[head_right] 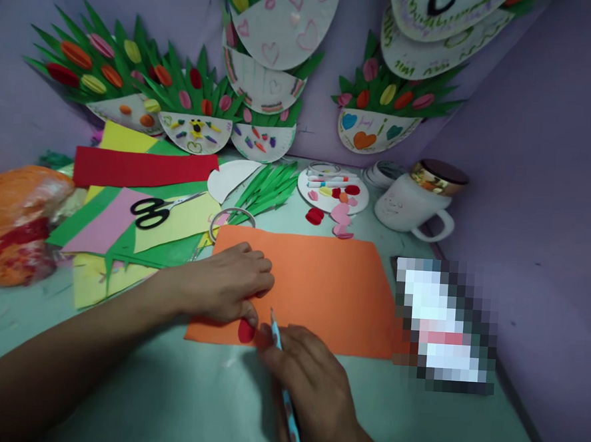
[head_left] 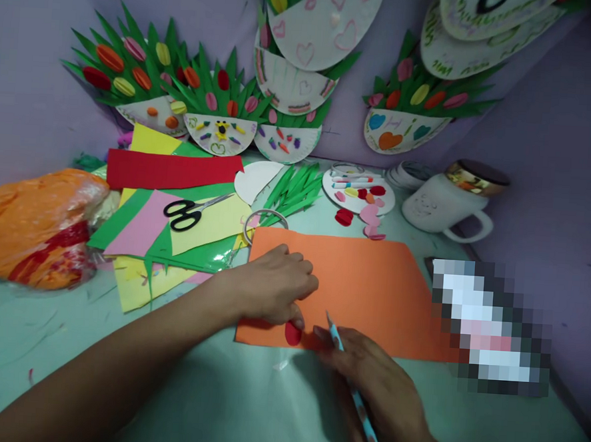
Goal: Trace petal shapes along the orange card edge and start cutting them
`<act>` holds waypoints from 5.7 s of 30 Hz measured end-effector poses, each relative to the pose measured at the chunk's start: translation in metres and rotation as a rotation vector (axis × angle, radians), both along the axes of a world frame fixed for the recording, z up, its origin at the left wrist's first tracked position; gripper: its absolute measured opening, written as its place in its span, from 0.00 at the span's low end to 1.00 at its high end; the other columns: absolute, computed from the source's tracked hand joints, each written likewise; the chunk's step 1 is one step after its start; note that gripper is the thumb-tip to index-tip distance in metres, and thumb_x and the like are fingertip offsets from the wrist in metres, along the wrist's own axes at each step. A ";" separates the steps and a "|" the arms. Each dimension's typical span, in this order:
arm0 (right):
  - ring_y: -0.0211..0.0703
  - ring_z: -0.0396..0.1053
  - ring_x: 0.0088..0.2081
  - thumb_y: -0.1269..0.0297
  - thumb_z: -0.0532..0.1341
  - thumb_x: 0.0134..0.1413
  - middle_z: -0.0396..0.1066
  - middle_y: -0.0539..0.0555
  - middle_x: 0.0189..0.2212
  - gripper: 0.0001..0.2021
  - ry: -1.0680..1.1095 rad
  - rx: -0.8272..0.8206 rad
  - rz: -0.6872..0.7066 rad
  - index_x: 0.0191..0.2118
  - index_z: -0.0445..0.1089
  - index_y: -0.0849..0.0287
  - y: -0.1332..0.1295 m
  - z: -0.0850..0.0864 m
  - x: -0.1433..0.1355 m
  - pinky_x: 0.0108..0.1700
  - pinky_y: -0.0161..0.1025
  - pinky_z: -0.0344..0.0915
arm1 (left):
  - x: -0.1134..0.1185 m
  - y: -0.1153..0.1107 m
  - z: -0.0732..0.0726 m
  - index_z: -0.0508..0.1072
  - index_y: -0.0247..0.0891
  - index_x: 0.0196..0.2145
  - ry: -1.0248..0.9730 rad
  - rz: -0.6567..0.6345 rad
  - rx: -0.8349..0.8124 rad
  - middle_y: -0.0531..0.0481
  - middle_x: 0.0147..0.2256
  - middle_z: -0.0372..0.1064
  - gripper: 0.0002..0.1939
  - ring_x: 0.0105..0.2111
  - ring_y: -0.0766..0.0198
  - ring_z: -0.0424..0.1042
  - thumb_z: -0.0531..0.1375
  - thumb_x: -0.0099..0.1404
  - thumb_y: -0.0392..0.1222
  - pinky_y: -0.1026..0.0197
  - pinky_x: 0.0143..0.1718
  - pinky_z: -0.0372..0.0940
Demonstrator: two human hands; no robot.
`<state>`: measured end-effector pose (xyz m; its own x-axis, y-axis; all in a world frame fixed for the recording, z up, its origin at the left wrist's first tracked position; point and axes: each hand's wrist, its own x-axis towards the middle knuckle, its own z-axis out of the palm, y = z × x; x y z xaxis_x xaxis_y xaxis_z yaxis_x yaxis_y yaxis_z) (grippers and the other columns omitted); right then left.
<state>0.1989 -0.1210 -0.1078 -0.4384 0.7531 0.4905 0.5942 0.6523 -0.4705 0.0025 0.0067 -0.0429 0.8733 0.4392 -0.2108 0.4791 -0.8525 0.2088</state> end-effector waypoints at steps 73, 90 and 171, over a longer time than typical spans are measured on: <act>0.44 0.77 0.40 0.76 0.52 0.56 0.80 0.54 0.35 0.11 -0.083 0.048 0.008 0.39 0.69 0.58 0.004 0.023 -0.024 0.39 0.35 0.76 | -0.001 -0.004 0.005 0.70 0.37 0.31 -0.010 0.065 -0.036 0.49 0.33 0.65 0.15 0.35 0.58 0.62 0.61 0.62 0.53 0.57 0.37 0.53; 0.43 0.77 0.44 0.70 0.50 0.64 0.79 0.59 0.39 0.09 -0.101 0.050 0.123 0.45 0.65 0.61 0.011 0.012 -0.012 0.45 0.34 0.74 | -0.031 -0.104 -0.046 0.67 0.33 0.52 -0.263 0.169 0.363 0.49 0.55 0.67 0.17 0.47 0.61 0.63 0.52 0.71 0.44 0.53 0.47 0.50; 0.37 0.76 0.25 0.70 0.57 0.59 0.77 0.50 0.25 0.08 0.275 -0.312 -0.052 0.33 0.73 0.55 0.043 0.017 -0.039 0.26 0.27 0.71 | -0.020 -0.139 -0.085 0.73 0.35 0.47 -0.288 0.230 0.579 0.44 0.48 0.71 0.12 0.46 0.58 0.66 0.55 0.68 0.38 0.55 0.45 0.60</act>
